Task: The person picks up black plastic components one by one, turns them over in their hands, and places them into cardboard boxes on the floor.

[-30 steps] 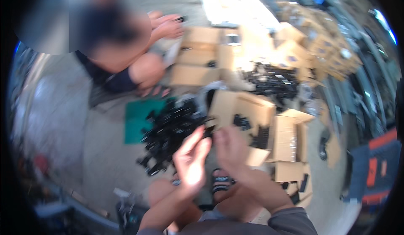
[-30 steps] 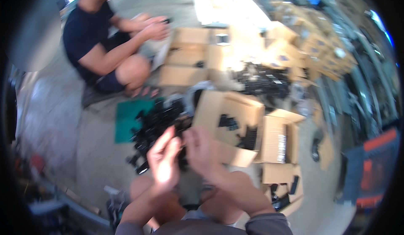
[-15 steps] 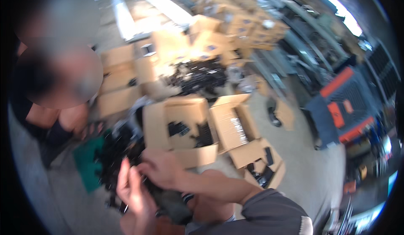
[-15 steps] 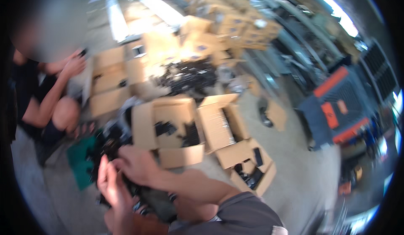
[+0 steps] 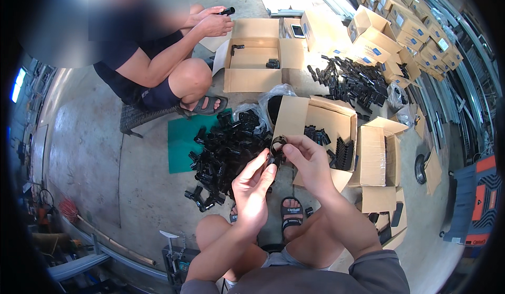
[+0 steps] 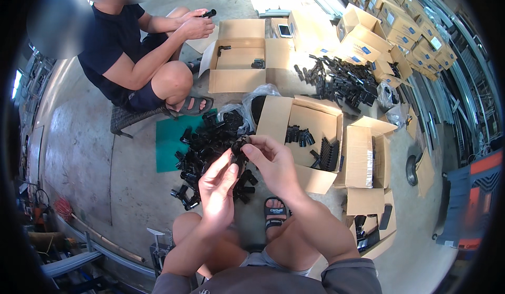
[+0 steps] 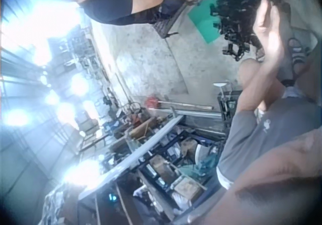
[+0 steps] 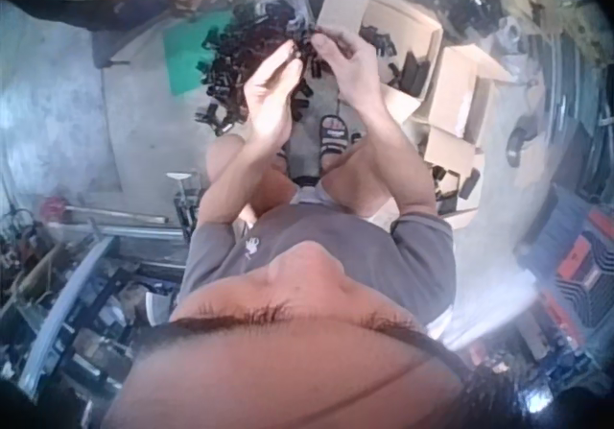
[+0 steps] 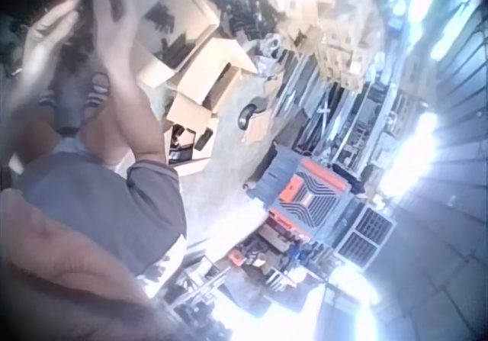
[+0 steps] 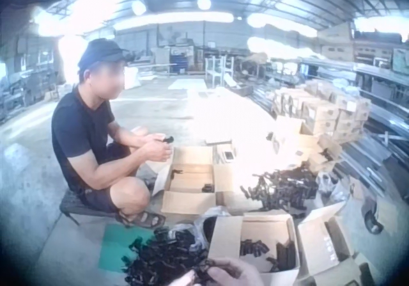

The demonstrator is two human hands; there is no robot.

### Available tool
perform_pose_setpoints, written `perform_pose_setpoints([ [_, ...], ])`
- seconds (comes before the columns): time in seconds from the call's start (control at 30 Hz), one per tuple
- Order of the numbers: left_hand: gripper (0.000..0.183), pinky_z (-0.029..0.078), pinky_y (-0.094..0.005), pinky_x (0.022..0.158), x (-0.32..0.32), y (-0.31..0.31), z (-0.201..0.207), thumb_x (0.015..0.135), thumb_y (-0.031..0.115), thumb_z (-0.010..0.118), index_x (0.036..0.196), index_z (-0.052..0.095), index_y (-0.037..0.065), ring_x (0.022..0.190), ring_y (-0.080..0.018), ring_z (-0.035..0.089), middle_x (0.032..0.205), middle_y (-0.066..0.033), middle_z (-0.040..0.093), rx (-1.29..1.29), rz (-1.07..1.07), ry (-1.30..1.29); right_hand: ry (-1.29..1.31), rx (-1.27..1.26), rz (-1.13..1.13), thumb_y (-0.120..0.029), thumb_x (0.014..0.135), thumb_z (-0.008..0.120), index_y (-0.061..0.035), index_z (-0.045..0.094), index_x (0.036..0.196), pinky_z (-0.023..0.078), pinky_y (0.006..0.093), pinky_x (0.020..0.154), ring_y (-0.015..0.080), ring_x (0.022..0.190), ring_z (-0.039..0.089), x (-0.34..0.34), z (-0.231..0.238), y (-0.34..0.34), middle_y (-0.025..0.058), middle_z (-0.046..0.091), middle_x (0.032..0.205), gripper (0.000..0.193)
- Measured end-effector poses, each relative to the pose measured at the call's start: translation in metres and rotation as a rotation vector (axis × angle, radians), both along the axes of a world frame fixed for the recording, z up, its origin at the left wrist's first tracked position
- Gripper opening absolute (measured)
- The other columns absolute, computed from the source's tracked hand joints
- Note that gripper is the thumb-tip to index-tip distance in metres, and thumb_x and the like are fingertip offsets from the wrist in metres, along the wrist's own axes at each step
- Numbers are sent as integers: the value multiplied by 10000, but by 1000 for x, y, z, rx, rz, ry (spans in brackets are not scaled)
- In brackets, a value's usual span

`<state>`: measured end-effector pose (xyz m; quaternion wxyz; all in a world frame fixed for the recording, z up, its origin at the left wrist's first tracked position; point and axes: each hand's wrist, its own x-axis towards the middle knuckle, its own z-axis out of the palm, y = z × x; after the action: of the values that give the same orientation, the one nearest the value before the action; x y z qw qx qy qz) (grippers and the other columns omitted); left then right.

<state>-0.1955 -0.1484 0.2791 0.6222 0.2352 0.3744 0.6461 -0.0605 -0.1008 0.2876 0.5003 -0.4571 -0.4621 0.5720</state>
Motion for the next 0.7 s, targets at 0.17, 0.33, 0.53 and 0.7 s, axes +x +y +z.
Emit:
perform_pose_setpoints([
  [0.17,400,475,-252,962,7,2,-4,918,-22,665,1312,597,-12,1065,-114,618,1211,-87,667,-42,14,-9,-15,-62,13,-209,992,614,20,642,1188,501,261,833,100,907,636,10,2,-2,49,694,1078,303],
  [0.33,391,477,-250,958,5,6,-7,927,-1,662,1313,598,-9,1062,-108,619,1209,-84,670,16,23,-16,-2,-62,33,-212,997,603,26,650,1168,505,266,830,113,894,642,12,2,-3,61,694,1065,297],
  [0.53,369,483,-261,961,3,3,-8,943,5,637,1310,599,-7,1076,-123,626,1223,-99,665,-30,1,-35,-21,-75,27,-202,1003,589,30,653,1150,512,271,823,120,875,643,13,3,-3,61,690,1042,282],
  [0.7,353,482,-276,973,2,3,-1,958,16,616,1309,598,-8,1082,-134,626,1227,-107,663,-33,-20,-72,-10,-69,47,-196,1005,592,35,651,1156,515,250,803,101,864,636,13,1,-5,51,689,1026,283],
])
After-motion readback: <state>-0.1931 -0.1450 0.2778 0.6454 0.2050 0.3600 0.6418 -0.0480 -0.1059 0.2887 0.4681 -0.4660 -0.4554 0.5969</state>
